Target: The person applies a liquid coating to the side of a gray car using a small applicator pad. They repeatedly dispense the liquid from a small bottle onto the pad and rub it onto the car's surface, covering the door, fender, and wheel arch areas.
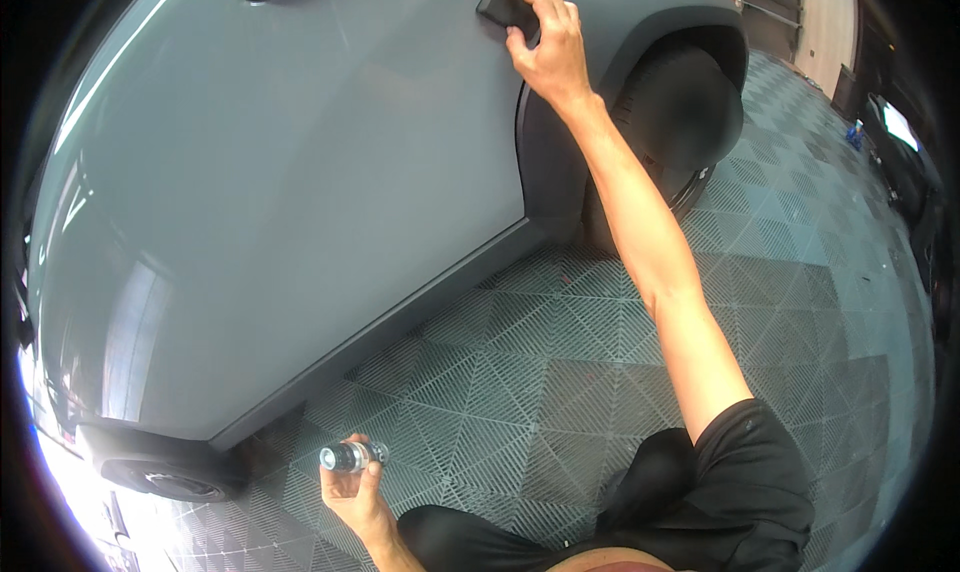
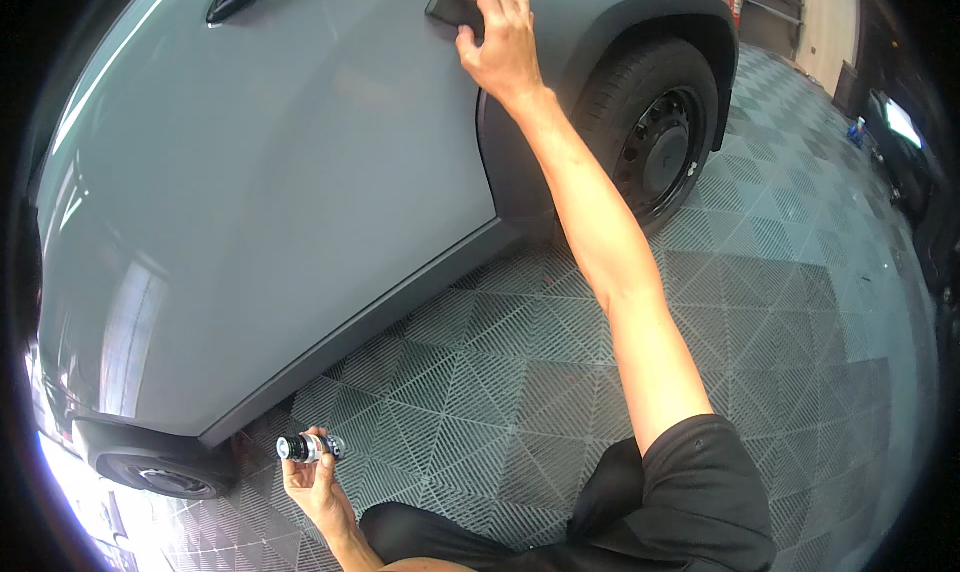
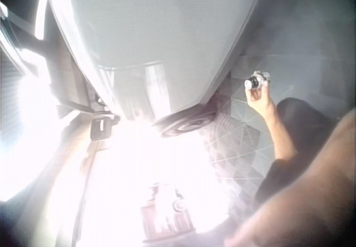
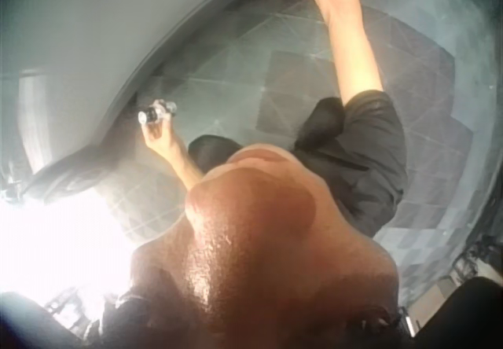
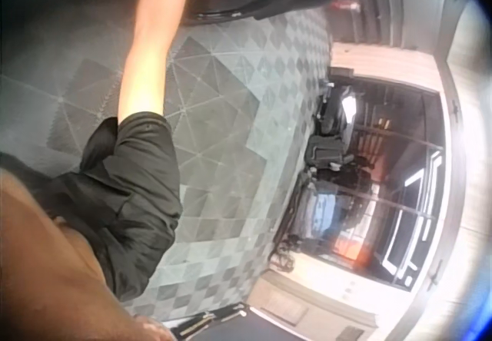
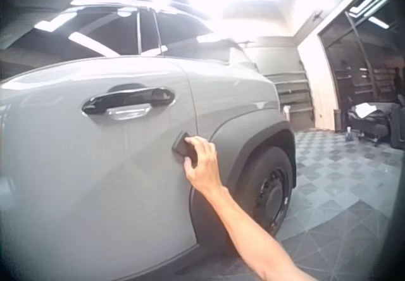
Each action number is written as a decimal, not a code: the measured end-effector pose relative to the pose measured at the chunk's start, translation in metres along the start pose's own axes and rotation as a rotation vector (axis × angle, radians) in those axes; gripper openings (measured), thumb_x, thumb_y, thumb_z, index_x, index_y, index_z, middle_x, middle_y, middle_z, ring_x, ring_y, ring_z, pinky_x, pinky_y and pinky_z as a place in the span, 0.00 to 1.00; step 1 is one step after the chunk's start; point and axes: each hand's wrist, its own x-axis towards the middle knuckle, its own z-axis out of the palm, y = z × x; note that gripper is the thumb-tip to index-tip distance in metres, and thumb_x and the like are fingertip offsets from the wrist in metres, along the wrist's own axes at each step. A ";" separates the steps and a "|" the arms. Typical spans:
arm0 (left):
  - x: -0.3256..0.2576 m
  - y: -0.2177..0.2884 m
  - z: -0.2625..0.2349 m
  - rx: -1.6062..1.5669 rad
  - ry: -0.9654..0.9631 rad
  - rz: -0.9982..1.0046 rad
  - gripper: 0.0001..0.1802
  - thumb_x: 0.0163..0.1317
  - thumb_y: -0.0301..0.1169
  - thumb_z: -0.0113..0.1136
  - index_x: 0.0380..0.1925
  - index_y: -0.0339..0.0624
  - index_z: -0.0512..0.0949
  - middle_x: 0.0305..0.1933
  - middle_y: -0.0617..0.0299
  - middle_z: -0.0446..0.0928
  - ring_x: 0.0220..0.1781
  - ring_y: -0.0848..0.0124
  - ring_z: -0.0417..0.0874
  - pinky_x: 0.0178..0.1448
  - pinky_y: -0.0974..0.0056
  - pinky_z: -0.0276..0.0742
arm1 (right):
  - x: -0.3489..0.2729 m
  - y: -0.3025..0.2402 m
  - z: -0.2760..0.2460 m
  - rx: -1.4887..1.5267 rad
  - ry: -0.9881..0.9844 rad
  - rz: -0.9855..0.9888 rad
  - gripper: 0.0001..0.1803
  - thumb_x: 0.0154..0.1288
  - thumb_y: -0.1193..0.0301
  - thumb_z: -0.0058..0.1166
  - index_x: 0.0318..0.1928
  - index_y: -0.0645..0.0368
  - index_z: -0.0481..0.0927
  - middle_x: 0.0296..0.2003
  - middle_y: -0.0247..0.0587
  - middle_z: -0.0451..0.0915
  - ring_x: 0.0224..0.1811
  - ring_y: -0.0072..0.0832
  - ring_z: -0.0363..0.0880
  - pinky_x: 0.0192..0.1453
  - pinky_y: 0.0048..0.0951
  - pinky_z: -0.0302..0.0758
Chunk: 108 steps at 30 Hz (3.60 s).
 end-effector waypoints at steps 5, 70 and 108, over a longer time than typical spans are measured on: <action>-0.007 -0.004 -0.004 -0.024 0.001 -0.022 0.27 0.49 0.19 0.76 0.51 0.38 0.79 0.51 0.52 0.82 0.56 0.61 0.83 0.58 0.58 0.81 | -0.045 -0.020 0.003 0.080 -0.129 -0.063 0.27 0.53 0.79 0.60 0.57 0.51 0.79 0.56 0.37 0.77 0.58 0.43 0.71 0.63 0.43 0.71; -0.053 0.033 -0.065 0.148 0.056 0.035 0.36 0.45 0.26 0.81 0.56 0.35 0.76 0.53 0.51 0.79 0.58 0.56 0.81 0.69 0.52 0.74 | -0.005 -0.066 0.023 0.217 -0.152 -0.358 0.26 0.50 0.80 0.61 0.54 0.52 0.83 0.54 0.40 0.79 0.58 0.43 0.73 0.64 0.40 0.74; -0.063 0.070 -0.057 0.305 0.075 0.037 0.30 0.45 0.20 0.80 0.51 0.31 0.79 0.53 0.46 0.83 0.56 0.58 0.85 0.60 0.54 0.83 | -0.173 -0.130 0.022 0.291 -0.465 -0.409 0.29 0.50 0.79 0.65 0.57 0.52 0.83 0.57 0.42 0.79 0.61 0.42 0.76 0.66 0.45 0.73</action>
